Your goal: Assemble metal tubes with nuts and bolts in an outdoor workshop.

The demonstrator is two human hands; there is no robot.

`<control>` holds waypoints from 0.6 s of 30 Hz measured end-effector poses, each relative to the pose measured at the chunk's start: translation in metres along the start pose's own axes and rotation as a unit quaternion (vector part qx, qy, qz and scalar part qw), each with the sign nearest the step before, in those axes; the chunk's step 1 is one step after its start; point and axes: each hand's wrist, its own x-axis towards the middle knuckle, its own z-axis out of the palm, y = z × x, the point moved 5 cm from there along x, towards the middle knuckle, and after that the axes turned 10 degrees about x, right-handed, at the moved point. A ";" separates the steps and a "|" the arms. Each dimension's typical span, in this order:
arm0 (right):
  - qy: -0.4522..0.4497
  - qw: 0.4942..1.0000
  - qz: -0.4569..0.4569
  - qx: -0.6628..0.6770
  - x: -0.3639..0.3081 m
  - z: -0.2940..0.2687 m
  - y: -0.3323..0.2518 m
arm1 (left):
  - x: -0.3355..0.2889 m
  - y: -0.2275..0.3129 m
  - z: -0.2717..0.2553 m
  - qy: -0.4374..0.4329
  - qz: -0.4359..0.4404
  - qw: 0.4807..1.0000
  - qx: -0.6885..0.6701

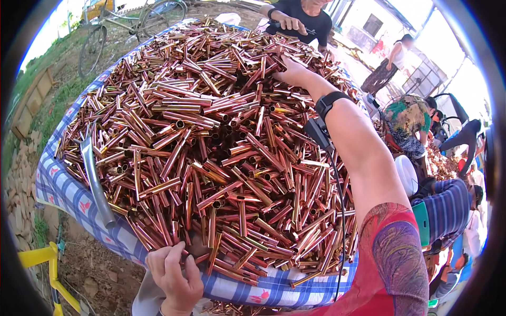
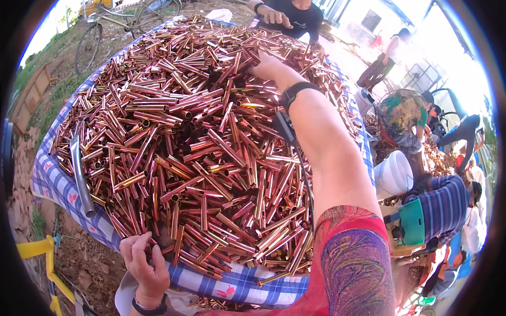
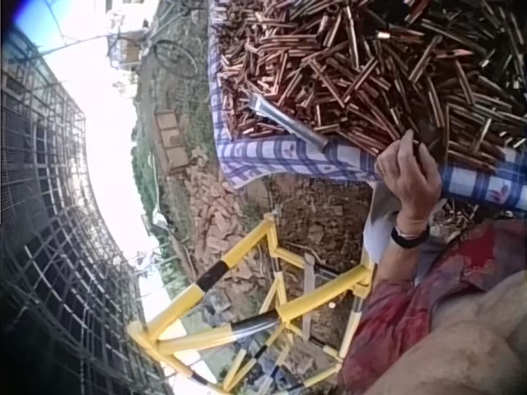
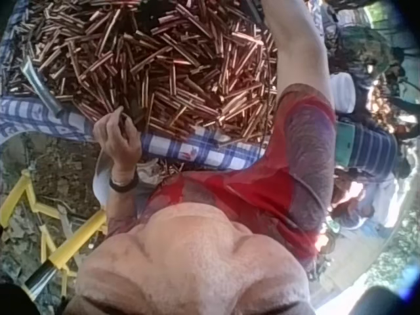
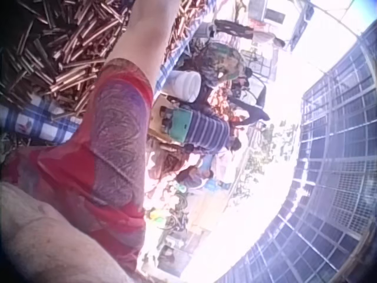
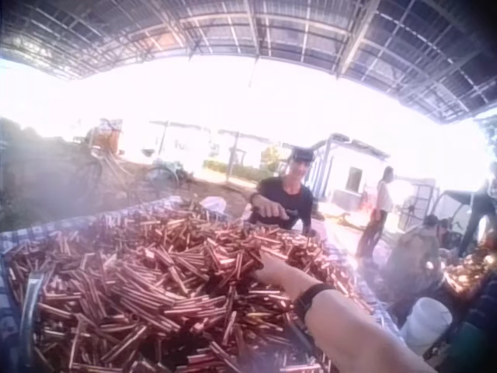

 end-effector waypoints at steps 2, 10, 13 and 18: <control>0.002 1.000 -0.004 -0.011 0.005 0.001 -0.006 | 0.000 -0.001 -0.001 0.000 -0.006 1.000 0.002; -0.013 0.993 0.114 0.024 0.009 0.026 -0.038 | 0.001 0.003 -0.001 0.002 0.002 1.000 0.019; 0.047 0.995 0.089 0.000 0.010 0.024 -0.040 | 0.002 0.002 0.000 -0.002 0.008 1.000 0.017; -0.003 0.997 0.058 0.058 0.004 0.034 -0.066 | 0.001 -0.001 0.000 0.024 0.007 1.000 0.007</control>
